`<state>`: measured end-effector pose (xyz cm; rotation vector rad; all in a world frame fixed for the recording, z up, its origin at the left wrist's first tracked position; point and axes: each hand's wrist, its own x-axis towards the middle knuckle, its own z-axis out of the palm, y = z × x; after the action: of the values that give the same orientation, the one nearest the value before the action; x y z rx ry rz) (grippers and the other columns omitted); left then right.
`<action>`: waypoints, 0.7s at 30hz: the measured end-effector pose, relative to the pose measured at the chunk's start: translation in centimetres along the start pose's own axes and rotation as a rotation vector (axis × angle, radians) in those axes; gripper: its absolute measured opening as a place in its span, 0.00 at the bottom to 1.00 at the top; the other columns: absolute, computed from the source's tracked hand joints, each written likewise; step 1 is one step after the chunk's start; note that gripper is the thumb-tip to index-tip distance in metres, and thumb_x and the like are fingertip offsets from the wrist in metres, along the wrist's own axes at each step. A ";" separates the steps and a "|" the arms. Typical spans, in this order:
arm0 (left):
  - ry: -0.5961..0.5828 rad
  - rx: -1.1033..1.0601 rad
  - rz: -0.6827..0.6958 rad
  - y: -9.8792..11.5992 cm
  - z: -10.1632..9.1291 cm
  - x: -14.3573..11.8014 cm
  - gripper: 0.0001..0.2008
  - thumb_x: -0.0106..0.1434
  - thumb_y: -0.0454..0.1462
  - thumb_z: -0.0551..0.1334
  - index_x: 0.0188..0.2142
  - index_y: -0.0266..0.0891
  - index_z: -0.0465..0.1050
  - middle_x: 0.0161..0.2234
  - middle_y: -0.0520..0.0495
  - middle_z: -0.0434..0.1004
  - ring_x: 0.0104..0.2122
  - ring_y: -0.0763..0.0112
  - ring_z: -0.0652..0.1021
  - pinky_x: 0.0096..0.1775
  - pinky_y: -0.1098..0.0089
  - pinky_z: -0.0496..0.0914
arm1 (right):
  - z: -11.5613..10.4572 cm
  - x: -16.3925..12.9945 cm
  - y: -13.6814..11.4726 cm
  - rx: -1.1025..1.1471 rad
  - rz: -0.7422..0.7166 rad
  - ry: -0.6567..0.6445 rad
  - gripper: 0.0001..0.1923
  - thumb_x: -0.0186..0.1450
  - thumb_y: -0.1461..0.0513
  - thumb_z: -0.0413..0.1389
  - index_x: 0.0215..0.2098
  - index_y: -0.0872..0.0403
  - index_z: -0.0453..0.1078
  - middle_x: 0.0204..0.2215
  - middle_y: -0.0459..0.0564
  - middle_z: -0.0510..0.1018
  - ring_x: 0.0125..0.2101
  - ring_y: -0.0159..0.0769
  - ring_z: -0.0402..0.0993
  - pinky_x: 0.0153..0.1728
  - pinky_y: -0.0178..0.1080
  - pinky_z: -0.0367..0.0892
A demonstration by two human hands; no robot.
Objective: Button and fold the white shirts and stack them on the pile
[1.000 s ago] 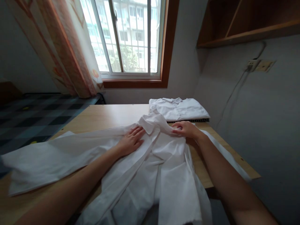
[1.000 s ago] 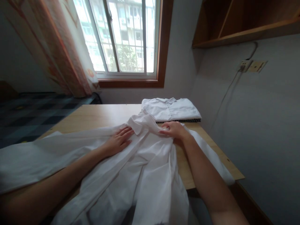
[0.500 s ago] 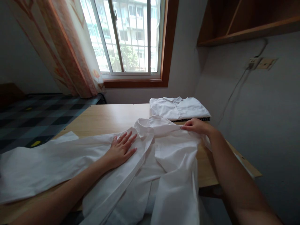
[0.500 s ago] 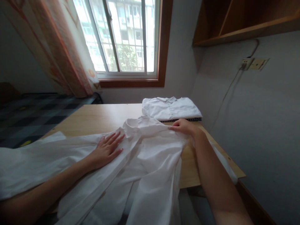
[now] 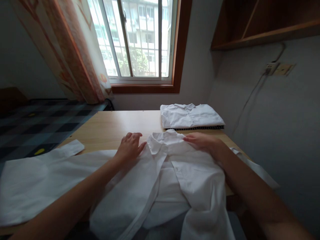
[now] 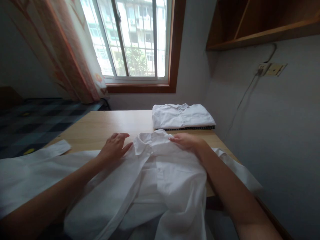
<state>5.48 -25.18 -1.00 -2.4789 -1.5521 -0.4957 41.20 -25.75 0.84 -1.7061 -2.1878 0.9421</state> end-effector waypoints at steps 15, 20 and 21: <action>0.052 -0.170 0.038 2.9 -5.3 -0.7 0.16 0.71 0.46 0.44 0.37 0.42 0.63 0.24 0.50 0.72 0.26 0.63 0.76 0.29 0.68 0.62 | 0.5 -2.1 2.1 -0.767 -0.217 0.731 0.17 0.72 0.55 0.41 0.41 0.56 0.68 0.32 0.57 0.77 0.34 0.42 0.71 0.35 0.38 0.58; 0.433 0.059 0.014 4.1 -9.9 -1.1 0.18 0.70 0.48 0.46 0.34 0.39 0.65 0.26 0.46 0.73 0.29 0.64 0.76 0.31 0.68 0.62 | -3.2 -2.3 1.3 -0.700 -0.101 1.048 0.18 0.71 0.53 0.41 0.42 0.57 0.67 0.33 0.58 0.76 0.37 0.45 0.71 0.36 0.39 0.57; 0.480 0.083 -0.018 4.0 -10.6 -0.5 0.18 0.70 0.48 0.46 0.35 0.39 0.66 0.27 0.45 0.73 0.31 0.63 0.76 0.32 0.68 0.62 | -3.4 -2.2 0.7 -0.671 -0.083 1.078 0.19 0.71 0.54 0.40 0.43 0.57 0.67 0.33 0.58 0.76 0.37 0.46 0.71 0.35 0.39 0.57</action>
<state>6.91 -30.71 8.78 -2.0787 -1.3653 -0.9259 44.20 -26.47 3.53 -1.6829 -1.7786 -0.7231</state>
